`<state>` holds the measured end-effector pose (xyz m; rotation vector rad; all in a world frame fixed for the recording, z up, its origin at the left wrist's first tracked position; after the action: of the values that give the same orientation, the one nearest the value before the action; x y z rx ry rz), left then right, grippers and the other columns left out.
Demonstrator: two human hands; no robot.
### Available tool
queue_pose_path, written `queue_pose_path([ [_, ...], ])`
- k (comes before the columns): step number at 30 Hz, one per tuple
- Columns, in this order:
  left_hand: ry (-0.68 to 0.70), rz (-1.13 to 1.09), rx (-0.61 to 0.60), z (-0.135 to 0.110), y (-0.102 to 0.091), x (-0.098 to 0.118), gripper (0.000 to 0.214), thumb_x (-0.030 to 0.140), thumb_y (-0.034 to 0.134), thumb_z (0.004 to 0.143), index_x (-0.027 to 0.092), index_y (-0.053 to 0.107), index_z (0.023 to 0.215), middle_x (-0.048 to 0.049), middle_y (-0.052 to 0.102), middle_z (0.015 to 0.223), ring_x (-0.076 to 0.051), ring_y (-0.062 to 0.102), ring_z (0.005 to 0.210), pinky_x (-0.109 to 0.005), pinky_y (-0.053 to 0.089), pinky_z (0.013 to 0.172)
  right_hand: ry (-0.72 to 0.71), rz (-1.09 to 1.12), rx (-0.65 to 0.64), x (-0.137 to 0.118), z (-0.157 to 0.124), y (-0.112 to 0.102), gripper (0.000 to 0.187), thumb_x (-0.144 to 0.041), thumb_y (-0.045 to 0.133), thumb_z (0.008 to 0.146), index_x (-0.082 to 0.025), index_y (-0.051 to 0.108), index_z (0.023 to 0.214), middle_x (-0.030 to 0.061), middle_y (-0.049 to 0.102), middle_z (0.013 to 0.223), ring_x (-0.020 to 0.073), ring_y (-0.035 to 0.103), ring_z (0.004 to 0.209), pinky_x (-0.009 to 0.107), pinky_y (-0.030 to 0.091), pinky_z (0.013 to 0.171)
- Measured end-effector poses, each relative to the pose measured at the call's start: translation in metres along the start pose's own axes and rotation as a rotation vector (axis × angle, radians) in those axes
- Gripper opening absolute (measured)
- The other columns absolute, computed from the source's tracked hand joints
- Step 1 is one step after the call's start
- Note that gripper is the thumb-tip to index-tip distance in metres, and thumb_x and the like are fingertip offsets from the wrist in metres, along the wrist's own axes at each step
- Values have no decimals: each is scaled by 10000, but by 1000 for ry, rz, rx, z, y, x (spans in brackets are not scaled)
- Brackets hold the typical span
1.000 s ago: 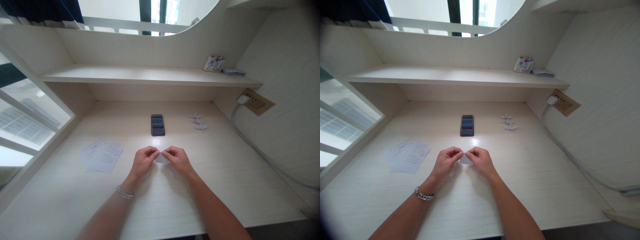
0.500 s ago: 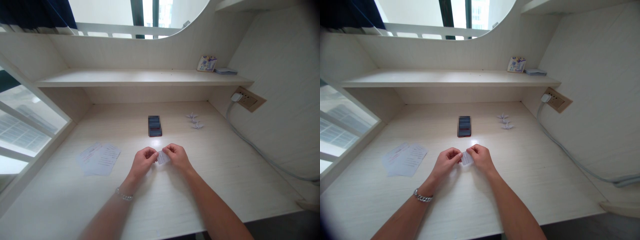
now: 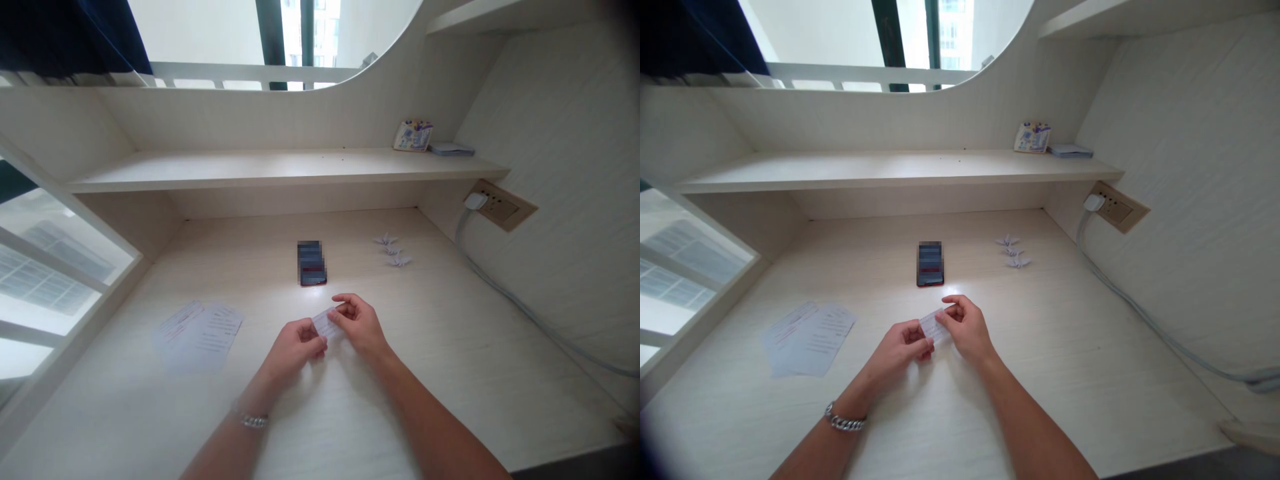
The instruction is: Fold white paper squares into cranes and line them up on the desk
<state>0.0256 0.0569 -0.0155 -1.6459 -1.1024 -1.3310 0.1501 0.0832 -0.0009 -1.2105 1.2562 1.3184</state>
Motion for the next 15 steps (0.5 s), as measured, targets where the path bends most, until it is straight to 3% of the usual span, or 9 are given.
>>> queue_pose_path([
  [5, 21, -34, 139, 2, -15, 0, 230, 340, 627, 740, 120, 598, 679, -26, 608, 586, -126, 550, 557, -222, 407, 532, 19, 25, -1, 0, -5, 8, 377, -294, 709, 663, -169, 561, 987, 23, 654, 714, 157, 613, 657, 279, 487, 626],
  [9, 11, -163, 154, 2, -18, -1, 222, 339, 639, 734, 117, 625, 727, -54, 647, 680, -148, 587, 638, -237, 438, 584, 84, 47, -22, 11, -6, 14, 294, -342, 719, 631, -147, 595, 815, 32, 648, 676, 158, 601, 593, 283, 486, 563],
  [15, 85, -80, 155, 5, -20, 16, 202, 303, 685, 688, 136, 657, 797, -66, 678, 768, -166, 607, 702, -256, 455, 642, 52, -276, -115, -2, -11, 11, 148, -293, 688, 661, -168, 644, 726, 18, 637, 640, 148, 574, 582, 254, 435, 532],
])
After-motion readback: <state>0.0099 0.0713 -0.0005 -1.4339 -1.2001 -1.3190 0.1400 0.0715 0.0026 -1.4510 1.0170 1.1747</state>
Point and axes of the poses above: each hand's wrist, its own z-axis towards the middle knuckle, its own y-axis out of the palm, x = y × z, the point moved 10 cm from there along z, towards the middle knuckle
